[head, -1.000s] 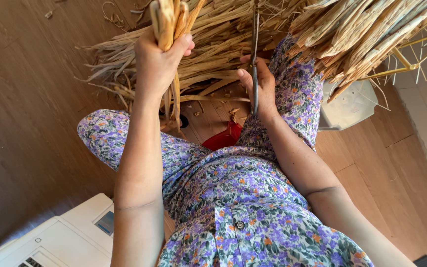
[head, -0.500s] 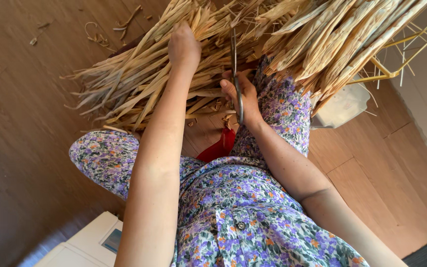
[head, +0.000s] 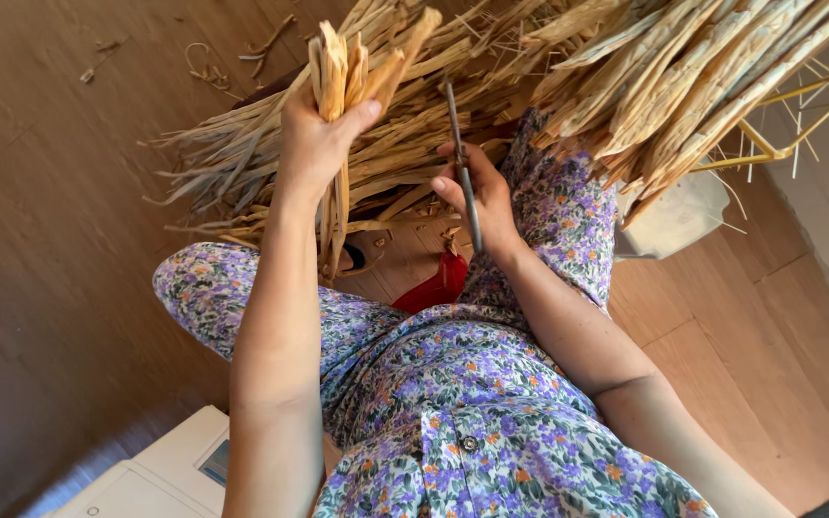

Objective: The person sits cross-legged on the floor and uses shears to trim the ends of dried plant stems. They repeatedly pick up small bundles of stems, align them, and cut the tips to a uniform length, placing the trimmed pieces back onto a pile.

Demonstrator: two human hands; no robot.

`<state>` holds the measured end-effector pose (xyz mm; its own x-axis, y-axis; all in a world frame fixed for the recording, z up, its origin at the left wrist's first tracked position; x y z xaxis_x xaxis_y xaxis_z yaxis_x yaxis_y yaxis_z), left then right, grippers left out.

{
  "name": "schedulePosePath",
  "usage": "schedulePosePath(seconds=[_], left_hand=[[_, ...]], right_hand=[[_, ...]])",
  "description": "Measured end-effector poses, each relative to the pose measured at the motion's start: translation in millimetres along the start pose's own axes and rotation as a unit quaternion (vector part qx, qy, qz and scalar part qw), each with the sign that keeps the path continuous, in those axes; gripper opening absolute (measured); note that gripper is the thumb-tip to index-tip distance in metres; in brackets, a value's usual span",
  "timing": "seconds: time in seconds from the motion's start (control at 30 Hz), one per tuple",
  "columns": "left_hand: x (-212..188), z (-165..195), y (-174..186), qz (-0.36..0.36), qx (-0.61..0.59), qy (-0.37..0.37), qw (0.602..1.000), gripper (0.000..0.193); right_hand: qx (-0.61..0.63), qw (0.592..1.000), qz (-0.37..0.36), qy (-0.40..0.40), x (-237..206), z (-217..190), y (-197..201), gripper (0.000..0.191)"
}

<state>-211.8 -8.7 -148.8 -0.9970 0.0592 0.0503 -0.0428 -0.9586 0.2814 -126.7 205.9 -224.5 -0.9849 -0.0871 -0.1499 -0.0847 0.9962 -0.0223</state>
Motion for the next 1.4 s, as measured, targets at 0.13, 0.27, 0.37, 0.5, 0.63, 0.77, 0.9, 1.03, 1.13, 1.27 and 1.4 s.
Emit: schedulePosePath(seconds=[0.13,0.27,0.37,0.5,0.63,0.77,0.9,1.03,1.13,1.27,1.4], left_hand=[[-44.5,28.5,18.5,-0.024,-0.045,-0.038,0.998,0.032],[-77.9,46.5,26.9,-0.044,-0.054,-0.058,0.996,0.036],[-93.6,54.4,34.6,-0.043,-0.033,-0.065,0.996,0.033],[-111.4,65.6,43.5,-0.056,-0.022,-0.090,0.994,0.029],[-125.8,72.3,52.0,-0.053,-0.041,-0.107,0.992,0.035],[-132.7,66.9,68.4,-0.013,-0.049,-0.095,0.994,0.034],[-134.4,68.0,84.6,0.021,-0.012,-0.127,0.992,0.025],[-136.1,69.7,75.9,0.013,0.084,-0.138,0.987,0.020],[-136.4,77.4,63.5,0.010,0.107,-0.162,0.981,0.025],[-126.4,84.2,63.7,0.066,0.077,-0.152,0.983,0.030],[-116.3,97.6,65.6,0.066,0.091,-0.141,0.984,0.024]], right_hand=[[0.017,0.997,-0.027,0.065,-26.2,-37.8,-14.1,0.059],[-0.012,0.995,-0.045,0.086,-45.5,-68.4,-20.2,0.055],[-0.075,0.990,-0.035,0.117,-62.8,-89.2,-23.0,0.051],[-0.117,0.987,-0.021,0.108,-80.5,-101.7,-22.9,0.048],[-0.190,0.971,-0.007,0.142,-92.1,-112.2,-22.1,0.047],[-0.161,0.978,-0.021,0.130,-94.6,-101.9,-21.3,0.045],[-0.109,0.975,-0.019,0.192,-91.5,-96.7,-26.0,0.037],[0.023,1.000,-0.012,0.005,-69.6,-49.1,-25.1,0.039],[-0.029,0.997,0.005,-0.072,-53.7,-19.5,-22.2,0.036],[0.009,0.978,-0.028,-0.207,-58.1,52.1,-39.1,0.038],[0.012,0.970,-0.091,-0.227,-64.1,113.0,-80.5,0.041]])
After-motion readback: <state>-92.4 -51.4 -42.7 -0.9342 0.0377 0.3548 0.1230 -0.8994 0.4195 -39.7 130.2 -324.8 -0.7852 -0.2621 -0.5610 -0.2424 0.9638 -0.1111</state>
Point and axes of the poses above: each hand's wrist, its own x-axis towards the middle knuckle, its own y-axis out of the back of the hand, z = x × y, the point moved 9 cm from there along x, towards the middle knuckle, and after that the axes turned 5 degrees about -y, right-handed, at the moved point
